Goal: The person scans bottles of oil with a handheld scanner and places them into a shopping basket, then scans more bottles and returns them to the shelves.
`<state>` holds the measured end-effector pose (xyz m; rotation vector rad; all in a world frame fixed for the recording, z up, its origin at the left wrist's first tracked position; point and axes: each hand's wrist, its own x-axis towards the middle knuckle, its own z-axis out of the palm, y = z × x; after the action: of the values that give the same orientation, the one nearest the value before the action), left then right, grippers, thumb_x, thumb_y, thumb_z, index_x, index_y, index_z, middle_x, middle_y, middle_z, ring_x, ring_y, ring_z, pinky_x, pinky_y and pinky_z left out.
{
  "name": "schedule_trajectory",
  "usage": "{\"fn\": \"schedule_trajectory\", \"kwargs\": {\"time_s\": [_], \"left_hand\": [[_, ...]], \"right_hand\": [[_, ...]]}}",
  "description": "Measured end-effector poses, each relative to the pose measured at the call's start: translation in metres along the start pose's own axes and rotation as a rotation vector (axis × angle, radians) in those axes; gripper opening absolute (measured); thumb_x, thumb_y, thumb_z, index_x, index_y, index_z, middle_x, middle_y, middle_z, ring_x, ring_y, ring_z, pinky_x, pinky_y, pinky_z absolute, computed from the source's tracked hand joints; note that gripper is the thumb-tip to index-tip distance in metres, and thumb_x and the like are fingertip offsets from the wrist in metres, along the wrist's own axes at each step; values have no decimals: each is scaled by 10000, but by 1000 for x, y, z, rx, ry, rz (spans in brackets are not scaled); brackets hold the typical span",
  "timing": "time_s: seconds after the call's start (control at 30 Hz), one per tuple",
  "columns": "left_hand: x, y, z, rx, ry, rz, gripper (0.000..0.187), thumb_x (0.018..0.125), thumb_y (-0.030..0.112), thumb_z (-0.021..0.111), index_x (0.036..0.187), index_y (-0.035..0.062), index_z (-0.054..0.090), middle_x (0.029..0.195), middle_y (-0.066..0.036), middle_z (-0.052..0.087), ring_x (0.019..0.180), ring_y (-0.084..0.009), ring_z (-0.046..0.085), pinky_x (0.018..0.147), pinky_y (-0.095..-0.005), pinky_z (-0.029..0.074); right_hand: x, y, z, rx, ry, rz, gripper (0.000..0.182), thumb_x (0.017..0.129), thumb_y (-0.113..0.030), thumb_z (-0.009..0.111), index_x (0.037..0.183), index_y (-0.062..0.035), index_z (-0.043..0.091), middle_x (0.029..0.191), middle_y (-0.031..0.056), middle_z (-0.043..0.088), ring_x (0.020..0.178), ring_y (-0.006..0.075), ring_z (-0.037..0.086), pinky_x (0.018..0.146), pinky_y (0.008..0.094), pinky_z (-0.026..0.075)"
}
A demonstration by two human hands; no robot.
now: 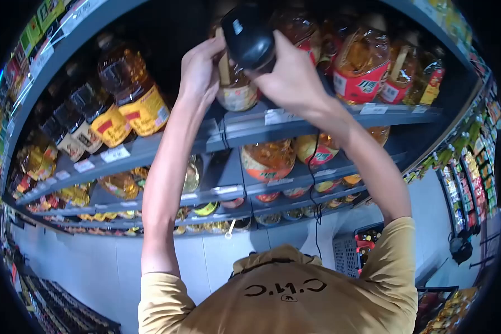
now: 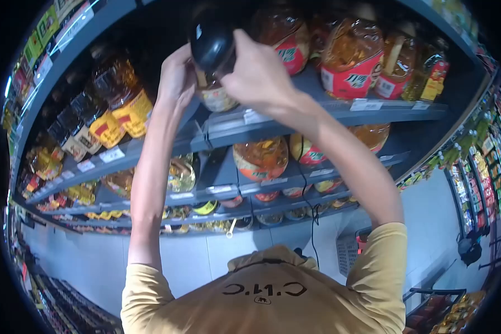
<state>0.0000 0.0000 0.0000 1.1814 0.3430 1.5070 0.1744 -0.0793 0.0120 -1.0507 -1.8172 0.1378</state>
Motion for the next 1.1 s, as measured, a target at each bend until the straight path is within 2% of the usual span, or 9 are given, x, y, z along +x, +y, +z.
{"fn": "schedule_trajectory", "kwargs": {"time_s": [0.1, 0.17, 0.3, 0.43, 0.53, 0.63, 0.67, 0.77, 1.1], "left_hand": [[-8, 13, -9, 113, -75, -28, 188, 974, 118, 623, 1021, -63, 639, 904, -116, 677, 832, -170, 677, 806, -291, 569], [-14, 12, -4, 140, -59, -37, 199, 972, 128, 631, 1019, -65, 637, 904, -112, 676, 809, -169, 678, 788, -290, 575], [-15, 21, -3, 361, -17, -84, 224, 954, 158, 670, 1015, -56, 646, 884, -91, 673, 761, -148, 666, 761, -281, 575], [-16, 34, -2, 1055, 53, 7, 445, 893, 322, 734, 960, -114, 670, 800, -93, 683, 679, -127, 633, 719, -273, 531], [-27, 48, 18, 1324, 202, 101, 716, 800, 490, 772, 1094, -147, 627, 890, -165, 705, 760, -216, 679, 789, -332, 544], [-5, 31, 9, 1431, 310, 455, 929, 714, 607, 784, 1217, -141, 561, 1011, -236, 703, 910, -322, 703, 867, -385, 538], [0, 31, 11, 1405, 296, 332, 1064, 649, 684, 781, 1280, -128, 507, 1116, -283, 676, 1053, -380, 679, 929, -420, 521], [12, 27, 24, 1378, 188, 222, 1048, 641, 688, 785, 1258, -118, 522, 1131, -301, 666, 1098, -379, 668, 965, -419, 511], [8, 17, 26, 1497, 267, 259, 998, 676, 609, 791, 1294, -110, 480, 1157, -313, 644, 1110, -416, 642, 960, -439, 513]], "right_hand": [[-8, 1, 7, 95, 65, -24, 396, 830, -128, 751, 1187, -24, 611, 1081, 126, 723, 1038, 205, 687, 904, 343, 515], [-17, -1, -1, 179, 64, -28, 416, 803, -189, 725, 1148, -3, 585, 1010, 206, 711, 992, 375, 686, 855, 408, 516], [-28, -2, -19, 169, 79, -2, 413, 823, -190, 717, 1178, -17, 595, 1035, 194, 712, 1028, 332, 688, 883, 380, 512], [-39, 5, -40, 225, 113, 26, 403, 829, -185, 721, 1169, -6, 596, 1039, 178, 715, 999, 309, 693, 882, 379, 510], [-48, 11, -49, 232, 125, 73, 398, 827, -170, 726, 1165, -4, 598, 1032, 169, 716, 979, 292, 693, 879, 379, 509], [-56, 13, -50, 236, 85, 154, 389, 832, -138, 754, 1161, 6, 607, 1051, 118, 700, 981, 202, 656, 899, 341, 495], [-59, 13, -50, 237, 55, 189, 386, 834, -124, 767, 1160, 11, 611, 1062, 93, 691, 985, 160, 637, 910, 322, 488], [-61, 24, -41, 228, 109, 106, 389, 822, -155, 730, 1158, -5, 602, 1010, 168, 719, 957, 291, 697, 880, 380, 511], [-30, 14, -10, 177, 54, 153, 401, 798, -209, 728, 1138, -28, 616, 1019, 184, 711, 1004, 351, 681, 887, 402, 508]]}}
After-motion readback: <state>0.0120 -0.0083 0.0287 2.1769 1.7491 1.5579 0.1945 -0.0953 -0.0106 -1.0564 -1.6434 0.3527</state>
